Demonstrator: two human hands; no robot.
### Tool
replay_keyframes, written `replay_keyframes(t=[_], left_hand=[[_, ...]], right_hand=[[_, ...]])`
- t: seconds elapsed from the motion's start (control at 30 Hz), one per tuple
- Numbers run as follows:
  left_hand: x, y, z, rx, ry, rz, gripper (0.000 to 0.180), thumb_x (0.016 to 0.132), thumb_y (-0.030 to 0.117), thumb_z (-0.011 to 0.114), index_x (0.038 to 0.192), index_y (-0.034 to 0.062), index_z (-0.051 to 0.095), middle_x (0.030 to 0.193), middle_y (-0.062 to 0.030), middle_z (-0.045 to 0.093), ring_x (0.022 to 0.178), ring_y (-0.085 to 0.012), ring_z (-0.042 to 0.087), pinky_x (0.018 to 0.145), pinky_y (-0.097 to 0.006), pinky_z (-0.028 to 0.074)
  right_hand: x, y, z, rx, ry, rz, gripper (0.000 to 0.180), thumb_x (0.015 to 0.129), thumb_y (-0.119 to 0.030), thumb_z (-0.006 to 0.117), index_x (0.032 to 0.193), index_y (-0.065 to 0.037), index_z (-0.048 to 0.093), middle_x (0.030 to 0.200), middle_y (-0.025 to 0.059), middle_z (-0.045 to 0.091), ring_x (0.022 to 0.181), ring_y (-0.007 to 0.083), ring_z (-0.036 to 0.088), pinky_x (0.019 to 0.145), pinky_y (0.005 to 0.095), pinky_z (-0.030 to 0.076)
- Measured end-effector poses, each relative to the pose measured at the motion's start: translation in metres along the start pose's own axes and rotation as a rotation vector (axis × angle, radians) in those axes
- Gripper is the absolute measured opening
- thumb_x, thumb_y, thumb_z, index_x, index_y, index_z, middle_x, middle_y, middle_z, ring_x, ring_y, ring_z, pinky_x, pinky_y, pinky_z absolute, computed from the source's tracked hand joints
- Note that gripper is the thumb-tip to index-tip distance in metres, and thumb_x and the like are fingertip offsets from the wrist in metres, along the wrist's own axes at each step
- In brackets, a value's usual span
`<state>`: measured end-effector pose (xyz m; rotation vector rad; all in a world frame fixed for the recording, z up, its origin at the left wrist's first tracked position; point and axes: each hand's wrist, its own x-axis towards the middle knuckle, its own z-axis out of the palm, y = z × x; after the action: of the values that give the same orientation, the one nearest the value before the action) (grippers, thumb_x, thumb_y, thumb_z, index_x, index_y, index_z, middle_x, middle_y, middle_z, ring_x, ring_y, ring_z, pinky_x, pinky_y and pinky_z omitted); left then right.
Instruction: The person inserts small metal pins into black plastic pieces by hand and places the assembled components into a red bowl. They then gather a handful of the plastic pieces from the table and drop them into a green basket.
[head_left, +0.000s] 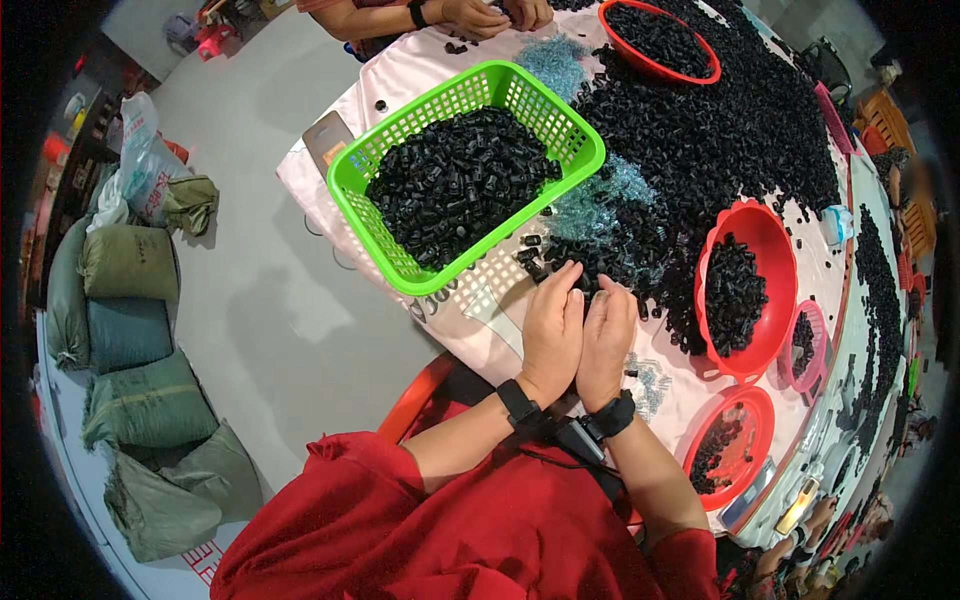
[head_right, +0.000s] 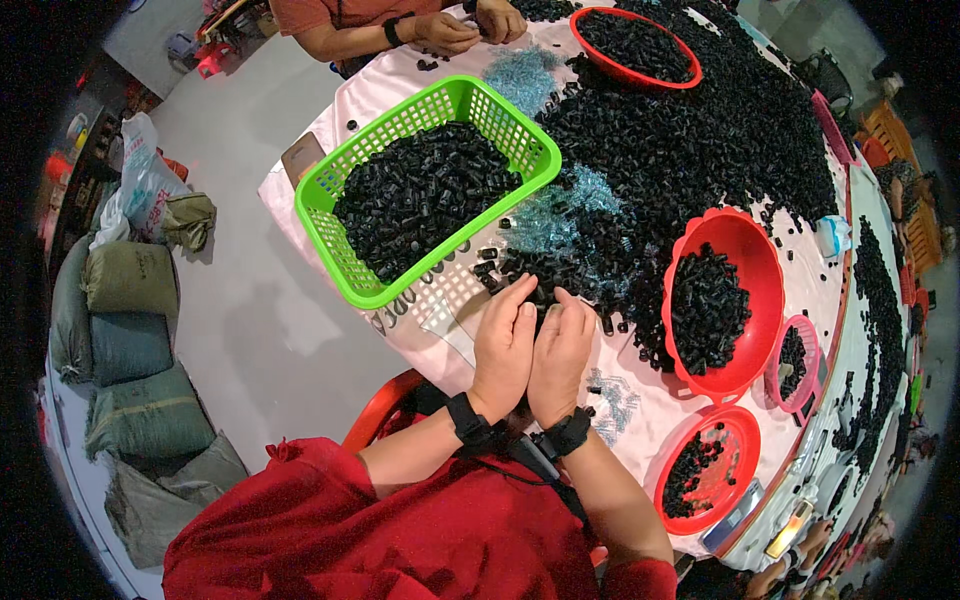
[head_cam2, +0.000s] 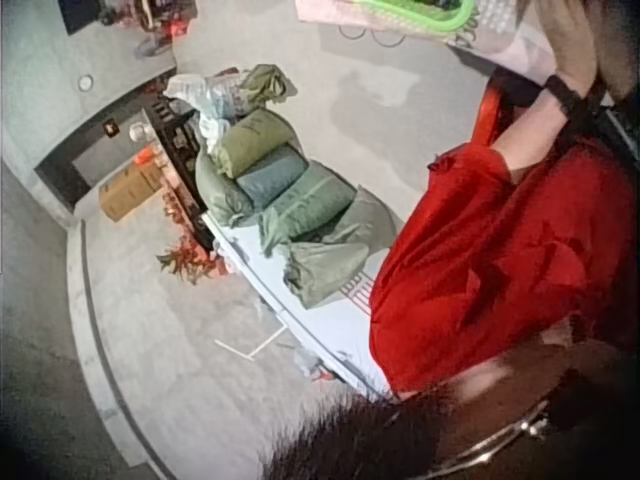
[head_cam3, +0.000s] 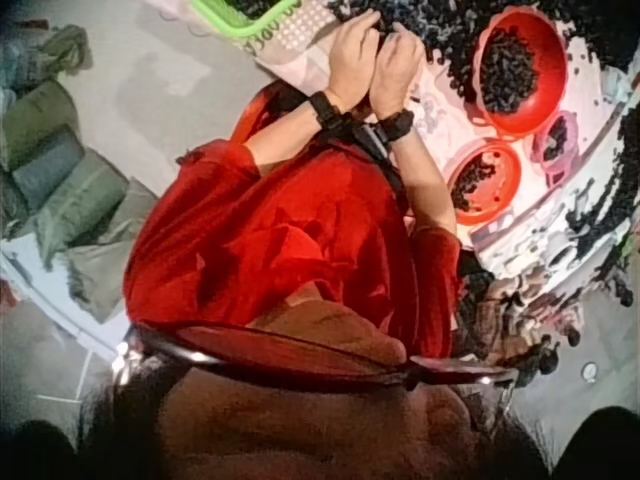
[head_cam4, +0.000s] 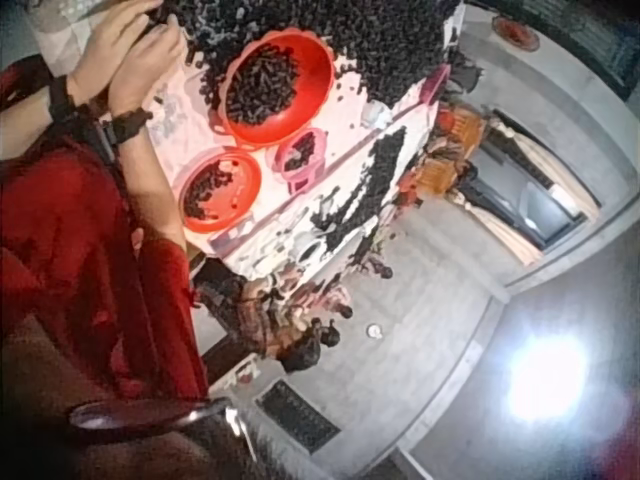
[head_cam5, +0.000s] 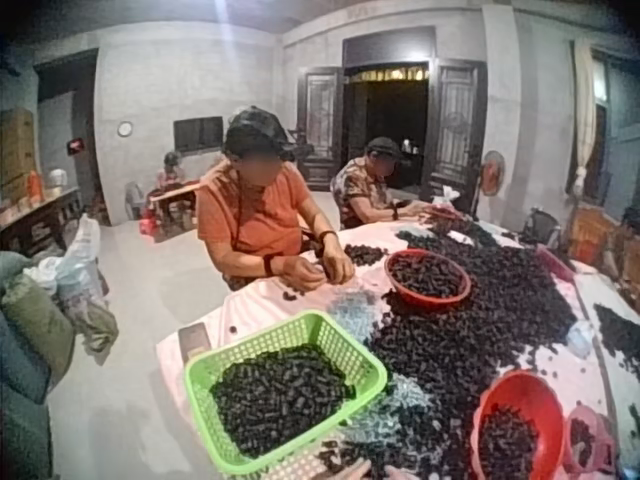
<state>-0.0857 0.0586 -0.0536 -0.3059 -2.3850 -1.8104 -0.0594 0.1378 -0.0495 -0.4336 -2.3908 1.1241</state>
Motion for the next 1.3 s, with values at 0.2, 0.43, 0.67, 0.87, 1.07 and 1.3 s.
replay_keyframes(t=[0.2, 0.43, 0.67, 0.87, 1.07, 1.3], left_hand=[[0.002, 0.009, 0.005, -0.338, 0.012, -0.271, 0.033, 0.105, 0.015, 0.050, 0.132, -0.0007, 0.061, 0.130, -0.0118, 0.064, 0.118, -0.0203, 0.059, 0.103, -0.032, 0.044], [0.009, 0.020, 0.004, -0.893, 0.041, -0.544, 0.028, 0.105, 0.023, 0.054, 0.117, 0.0016, 0.067, 0.119, -0.0047, 0.066, 0.109, -0.0114, 0.059, 0.099, -0.027, 0.044], [0.016, 0.033, -0.005, -1.085, -0.031, -0.626, 0.028, 0.103, 0.025, 0.056, 0.114, 0.0033, 0.069, 0.107, -0.0016, 0.067, 0.100, -0.0090, 0.059, 0.093, -0.026, 0.045], [0.021, 0.039, -0.012, -1.189, -0.079, -0.705, 0.027, 0.102, 0.024, 0.056, 0.114, 0.0028, 0.069, 0.101, -0.0031, 0.069, 0.092, -0.0116, 0.064, 0.086, -0.027, 0.051], [0.019, 0.046, -0.018, -1.204, -0.026, -0.726, 0.026, 0.101, 0.021, 0.055, 0.115, 0.0029, 0.067, 0.102, -0.0049, 0.069, 0.092, -0.0132, 0.066, 0.087, -0.028, 0.052], [0.009, 0.062, -0.018, -1.248, -0.043, -0.702, 0.024, 0.099, 0.021, 0.057, 0.111, 0.0033, 0.068, 0.113, -0.0060, 0.069, 0.104, -0.0164, 0.064, 0.097, -0.033, 0.050]], right_hand=[[0.006, 0.002, -0.002, 0.415, -0.026, 0.304, 0.033, 0.107, -0.021, 0.049, 0.125, 0.004, 0.062, 0.114, 0.0110, 0.066, 0.107, 0.0198, 0.061, 0.098, 0.0304, 0.044], [0.010, -0.006, -0.006, 1.028, -0.012, 0.619, 0.025, 0.106, -0.027, 0.055, 0.113, -0.005, 0.066, 0.105, -0.0024, 0.063, 0.101, 0.0065, 0.056, 0.091, 0.0232, 0.044], [0.016, -0.035, -0.021, 1.214, 0.044, 0.736, 0.023, 0.103, -0.029, 0.060, 0.108, -0.007, 0.066, 0.102, -0.0024, 0.064, 0.094, 0.0079, 0.060, 0.083, 0.0247, 0.048], [0.013, -0.029, -0.021, 1.369, -0.009, 0.824, 0.026, 0.103, -0.029, 0.060, 0.104, -0.005, 0.068, 0.099, 0.0016, 0.068, 0.090, 0.0114, 0.064, 0.081, 0.0270, 0.052], [0.014, -0.035, -0.019, 1.360, -0.054, 0.842, 0.024, 0.103, -0.028, 0.060, 0.102, -0.005, 0.068, 0.097, 0.0024, 0.069, 0.088, 0.0119, 0.065, 0.079, 0.0267, 0.053], [0.010, -0.051, -0.040, 1.425, -0.055, 0.822, 0.019, 0.102, -0.023, 0.060, 0.098, -0.006, 0.067, 0.095, 0.0023, 0.069, 0.085, 0.0121, 0.066, 0.077, 0.0261, 0.054]])
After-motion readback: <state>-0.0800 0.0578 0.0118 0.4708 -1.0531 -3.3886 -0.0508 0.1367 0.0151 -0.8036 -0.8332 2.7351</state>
